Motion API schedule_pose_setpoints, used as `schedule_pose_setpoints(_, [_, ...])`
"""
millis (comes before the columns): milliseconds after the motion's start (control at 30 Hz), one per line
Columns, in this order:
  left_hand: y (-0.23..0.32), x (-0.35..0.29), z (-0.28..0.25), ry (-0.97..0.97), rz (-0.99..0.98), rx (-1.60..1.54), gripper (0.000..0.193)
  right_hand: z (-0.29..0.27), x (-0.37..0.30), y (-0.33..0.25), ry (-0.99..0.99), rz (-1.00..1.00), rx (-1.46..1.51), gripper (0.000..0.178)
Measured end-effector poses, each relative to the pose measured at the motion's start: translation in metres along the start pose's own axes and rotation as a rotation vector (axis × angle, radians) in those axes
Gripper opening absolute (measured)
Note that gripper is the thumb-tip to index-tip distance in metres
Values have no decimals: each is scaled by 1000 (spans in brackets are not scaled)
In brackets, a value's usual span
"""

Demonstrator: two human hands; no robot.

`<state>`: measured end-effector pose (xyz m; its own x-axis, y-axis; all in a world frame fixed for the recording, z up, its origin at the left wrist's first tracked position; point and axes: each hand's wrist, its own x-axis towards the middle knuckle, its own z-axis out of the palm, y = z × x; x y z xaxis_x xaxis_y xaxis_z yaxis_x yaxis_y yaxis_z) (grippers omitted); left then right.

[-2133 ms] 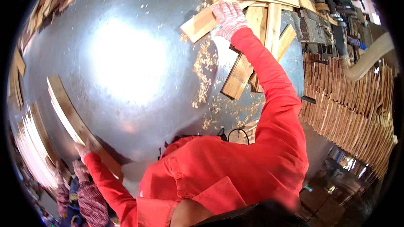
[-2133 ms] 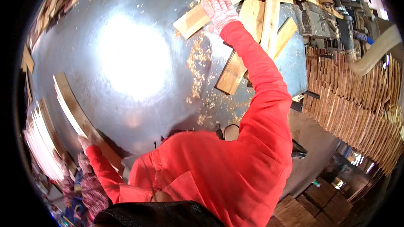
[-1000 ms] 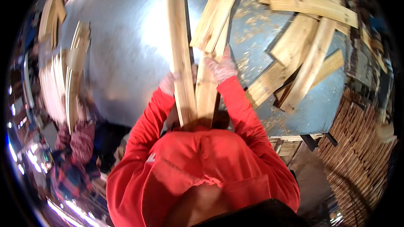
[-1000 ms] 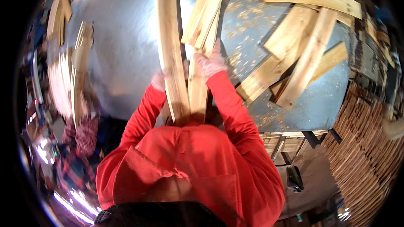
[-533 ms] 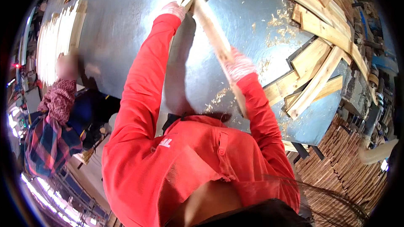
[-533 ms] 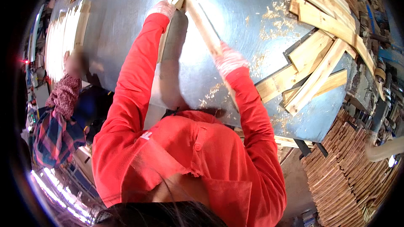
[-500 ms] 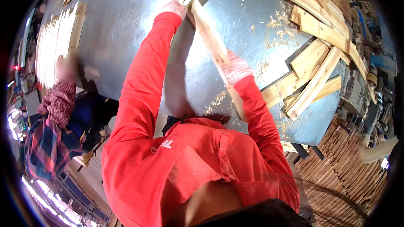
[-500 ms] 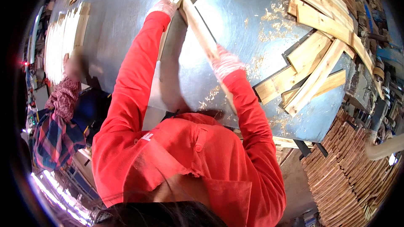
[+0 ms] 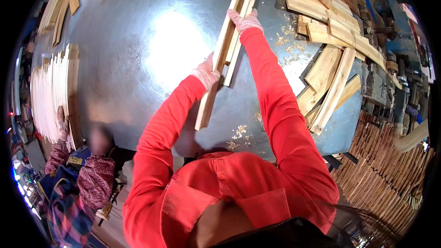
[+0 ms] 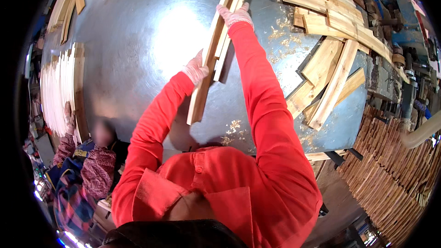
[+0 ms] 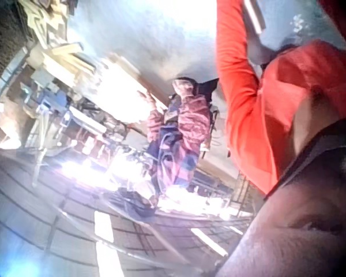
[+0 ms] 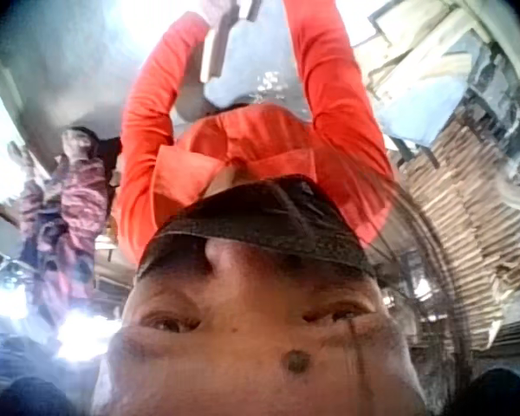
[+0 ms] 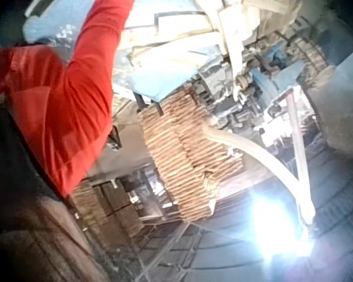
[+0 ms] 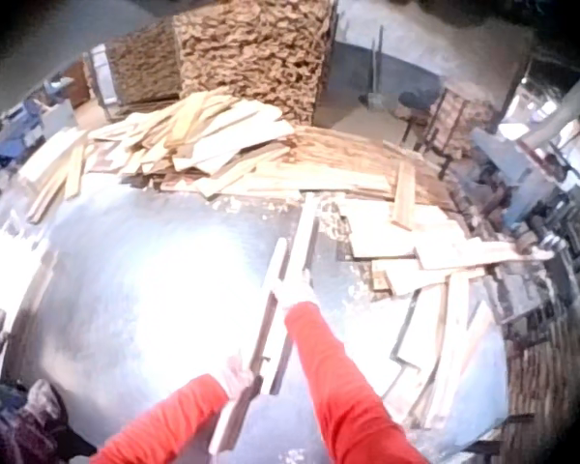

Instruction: The person sorts wooden planks on a metal table, picking up pieces, inspecting them, and placing them into separate piles. The person handles the planks one at a time, flipping them over and moving them between stacks.

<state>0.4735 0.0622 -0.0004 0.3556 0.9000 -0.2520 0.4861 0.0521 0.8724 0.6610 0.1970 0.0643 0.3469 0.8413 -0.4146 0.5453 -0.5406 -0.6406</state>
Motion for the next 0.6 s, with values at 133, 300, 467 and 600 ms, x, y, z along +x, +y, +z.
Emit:
schedule_pose_setpoints(133, [-11, -38, -35, 83, -166, -185, 59, -4, 15, 37, -103, -41, -27, 116])
schedule_pose_setpoints(300, [-60, -53, -98, 331, -178, -207, 51, 32, -47, 80, -313, 23, 626, 86])
schedule_pose_setpoints(467, [-17, -47, -102, 207, -437, 102, 97, 126, -143, 55, -623, -540, -46, 48])
schedule_pose_setpoints(600, [26, -89, -114, 360, -630, 238, 90, 61, -156, 32, -624, -883, -347, 53])
